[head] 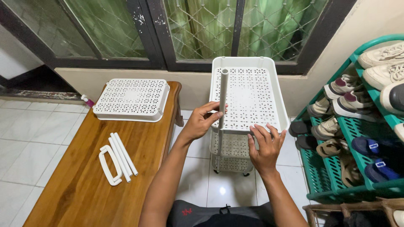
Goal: The person assembles a white plastic shoe rack by inserting vertical poles into the base tray and stacking additional perforated trays on top. They handle the trays and poles by hand, aligning and securing each layer to build a multi-tiered structure.
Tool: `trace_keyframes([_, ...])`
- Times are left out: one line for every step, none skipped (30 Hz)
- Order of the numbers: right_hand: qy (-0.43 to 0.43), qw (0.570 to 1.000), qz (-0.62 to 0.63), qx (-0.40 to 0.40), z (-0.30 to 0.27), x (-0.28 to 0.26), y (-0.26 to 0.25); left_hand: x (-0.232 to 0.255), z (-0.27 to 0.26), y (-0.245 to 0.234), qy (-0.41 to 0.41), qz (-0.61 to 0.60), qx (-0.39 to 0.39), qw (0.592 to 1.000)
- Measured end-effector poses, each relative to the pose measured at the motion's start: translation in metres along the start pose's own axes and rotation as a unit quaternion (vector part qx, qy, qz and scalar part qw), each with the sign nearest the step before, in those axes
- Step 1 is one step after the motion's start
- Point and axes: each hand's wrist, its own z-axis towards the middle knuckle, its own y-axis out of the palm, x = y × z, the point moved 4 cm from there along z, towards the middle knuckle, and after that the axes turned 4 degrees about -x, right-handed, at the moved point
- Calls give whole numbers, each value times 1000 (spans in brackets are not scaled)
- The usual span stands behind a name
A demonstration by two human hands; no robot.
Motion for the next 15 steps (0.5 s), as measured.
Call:
trace_keyframes([-3, 1000, 0, 1, 0, 0, 0, -2, -1, 0, 0, -9, 5, 1000])
trace_keyframes([-1, 1000, 0, 0, -1, 0, 0, -4, -2, 0, -2, -19, 10, 1000])
trace_keyframes([1, 1000, 1, -1, -1, 0, 0, -6, -2, 0, -2, -25, 10, 1000])
trace_keyframes([3, 1000, 2, -1, -1, 0, 0, -8, -2, 1, -2, -30, 10, 1000])
trace_keyframes([0, 1000, 0, 0, -1, 0, 1, -9, -2, 1, -2, -35, 9, 999])
trace_keyframes([-2, 1000, -1, 2, -1, 0, 1, -10, -3, 1, -6, -38, 6, 999])
trace_keyframes([-4, 1000, -2, 3, -1, 0, 1, -11, -3, 1, -10, -40, 3, 999])
trace_keyframes([-3, 1000, -2, 5, 0, 0, 2, -12, -2, 1, -13, -42, -1, 999])
trace_keyframes([-3, 1000, -1, 7, 0, 1, 2, -12, -1, 1, -6, -34, 0, 999])
trace_keyframes([-2, 1000, -1, 8, -1, 0, 2, -12, -2, 1, 0, -26, 2, 1000])
trace_keyframes([-1, 1000, 1, 6, -1, 0, 3, -12, -3, 1, 6, -18, 5, 1000])
trace_keyframes([-1, 1000, 2, 5, -1, 0, 4, -13, -3, 2, 0, -25, 5, 1000])
trace_keyframes([-2, 1000, 3, 4, -1, 0, 3, -14, -2, 2, -7, -31, 4, 999])
trace_keyframes([-5, 1000, 2, 5, -1, 0, 4, -13, -1, 0, -12, -36, 5, 999])
trace_keyframes([-8, 1000, 1, 7, -1, -1, 4, -13, -1, -1, -15, -49, 8, 999])
